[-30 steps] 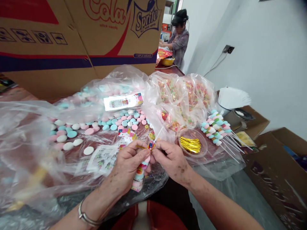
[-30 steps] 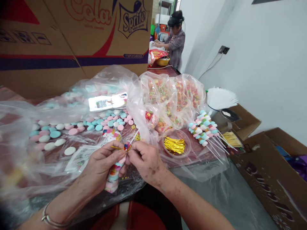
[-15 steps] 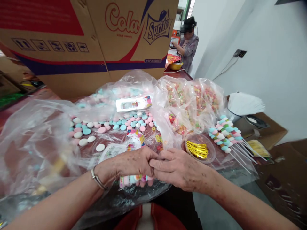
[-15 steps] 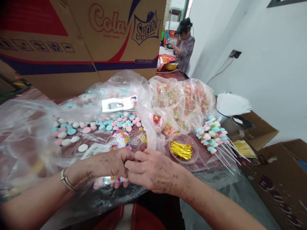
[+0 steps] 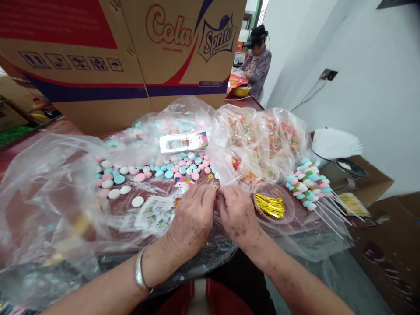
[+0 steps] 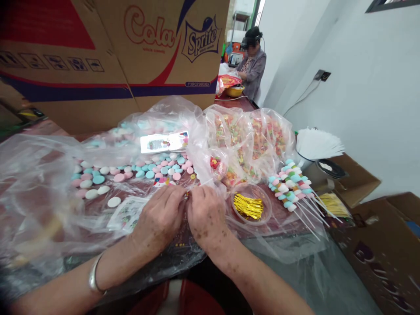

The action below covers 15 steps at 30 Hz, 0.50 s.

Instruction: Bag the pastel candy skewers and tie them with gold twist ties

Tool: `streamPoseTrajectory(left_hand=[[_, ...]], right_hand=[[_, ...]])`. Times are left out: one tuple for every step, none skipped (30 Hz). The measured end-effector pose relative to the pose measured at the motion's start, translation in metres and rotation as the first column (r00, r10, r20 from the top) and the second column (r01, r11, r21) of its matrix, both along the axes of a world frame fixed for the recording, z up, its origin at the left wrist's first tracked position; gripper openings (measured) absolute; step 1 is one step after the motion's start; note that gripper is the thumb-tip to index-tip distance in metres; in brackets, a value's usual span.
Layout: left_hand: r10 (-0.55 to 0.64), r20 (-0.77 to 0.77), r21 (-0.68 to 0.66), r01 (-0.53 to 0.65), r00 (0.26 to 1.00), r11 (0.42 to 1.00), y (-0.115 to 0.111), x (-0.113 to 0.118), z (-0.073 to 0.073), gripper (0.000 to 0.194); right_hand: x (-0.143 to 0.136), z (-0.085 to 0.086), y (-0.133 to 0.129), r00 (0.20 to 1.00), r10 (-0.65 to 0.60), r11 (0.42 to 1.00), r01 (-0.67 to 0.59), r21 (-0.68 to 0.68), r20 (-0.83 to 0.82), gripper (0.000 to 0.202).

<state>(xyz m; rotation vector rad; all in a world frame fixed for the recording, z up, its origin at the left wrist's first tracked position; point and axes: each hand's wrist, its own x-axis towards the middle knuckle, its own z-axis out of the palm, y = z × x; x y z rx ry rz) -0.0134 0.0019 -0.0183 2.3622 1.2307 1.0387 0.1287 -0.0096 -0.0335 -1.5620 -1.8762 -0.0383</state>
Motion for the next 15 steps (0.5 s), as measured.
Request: streamPoseTrajectory(left_hand=[[-0.008,0.046,0.066,0.005,0.999,0.998,-0.003,-0.002,0.000,0.015],[-0.032,0.103,0.080,0.023,0.994,0.996,-0.007,-0.004,0.000,0.010],[-0.047,0.163,0.024,0.044,0.986,0.999,-0.010,-0.006,0.001,0.006],[-0.041,0.233,-0.099,0.066,0.972,0.993,-0.013,-0.007,0.003,0.008],[-0.008,0.322,-0.259,0.097,0.947,0.961,-0.014,-0.009,0.006,0.016],[0.058,0.428,-0.418,0.141,0.902,0.897,-0.013,-0.010,0.010,0.025],[0.150,0.536,-0.548,0.206,0.831,0.811,-0.010,-0.012,0.015,0.033],[0.244,0.635,-0.618,0.292,0.733,0.729,-0.005,-0.014,0.021,0.039],[0.308,0.725,-0.621,0.390,0.617,0.680,0.001,-0.018,0.027,0.044],[0.329,0.792,-0.584,0.480,0.515,0.654,0.007,-0.024,0.033,0.047],[0.302,0.843,-0.523,0.547,0.445,0.653,0.012,-0.031,0.039,0.049],[0.227,0.873,-0.465,0.598,0.431,0.653,0.016,-0.039,0.043,0.052],[0.135,0.871,-0.444,0.639,0.472,0.629,0.019,-0.047,0.046,0.055],[0.090,0.849,-0.454,0.631,0.521,0.628,0.020,-0.055,0.047,0.055],[0.089,0.800,-0.506,0.589,0.593,0.630,0.020,-0.061,0.046,0.053]], right_hand=[[0.000,0.002,0.005,0.992,-0.009,1.000,0.009,-0.002,-0.125,0.019],[-0.001,0.006,0.009,0.967,-0.006,1.000,0.004,-0.008,-0.254,0.018],[-0.002,0.010,0.011,0.927,0.007,1.000,-0.015,-0.017,-0.375,0.017],[-0.005,0.014,0.011,0.877,0.025,0.999,-0.040,-0.021,-0.480,0.016],[-0.009,0.017,0.009,0.829,0.050,0.997,-0.070,-0.014,-0.557,0.015],[-0.014,0.020,0.006,0.794,0.093,0.994,-0.112,0.007,-0.601,0.014],[-0.020,0.022,0.003,0.775,0.150,0.986,-0.160,0.040,-0.614,0.013],[-0.025,0.024,-0.001,0.768,0.217,0.974,-0.211,0.081,-0.603,0.013],[-0.029,0.024,-0.004,0.764,0.276,0.959,-0.261,0.113,-0.583,0.013],[-0.032,0.024,-0.005,0.756,0.316,0.945,-0.302,0.124,-0.573,0.013],[-0.034,0.024,-0.006,0.743,0.329,0.938,-0.329,0.109,-0.582,0.014],[-0.035,0.023,-0.005,0.726,0.310,0.939,-0.334,0.079,-0.614,0.014],[-0.034,0.022,-0.004,0.709,0.274,0.945,-0.323,0.046,-0.650,0.014],[-0.033,0.021,-0.003,0.698,0.236,0.953,-0.303,0.019,-0.676,0.014],[-0.033,0.021,-0.002,0.696,0.207,0.961,-0.278,0.008,-0.687,0.013]])
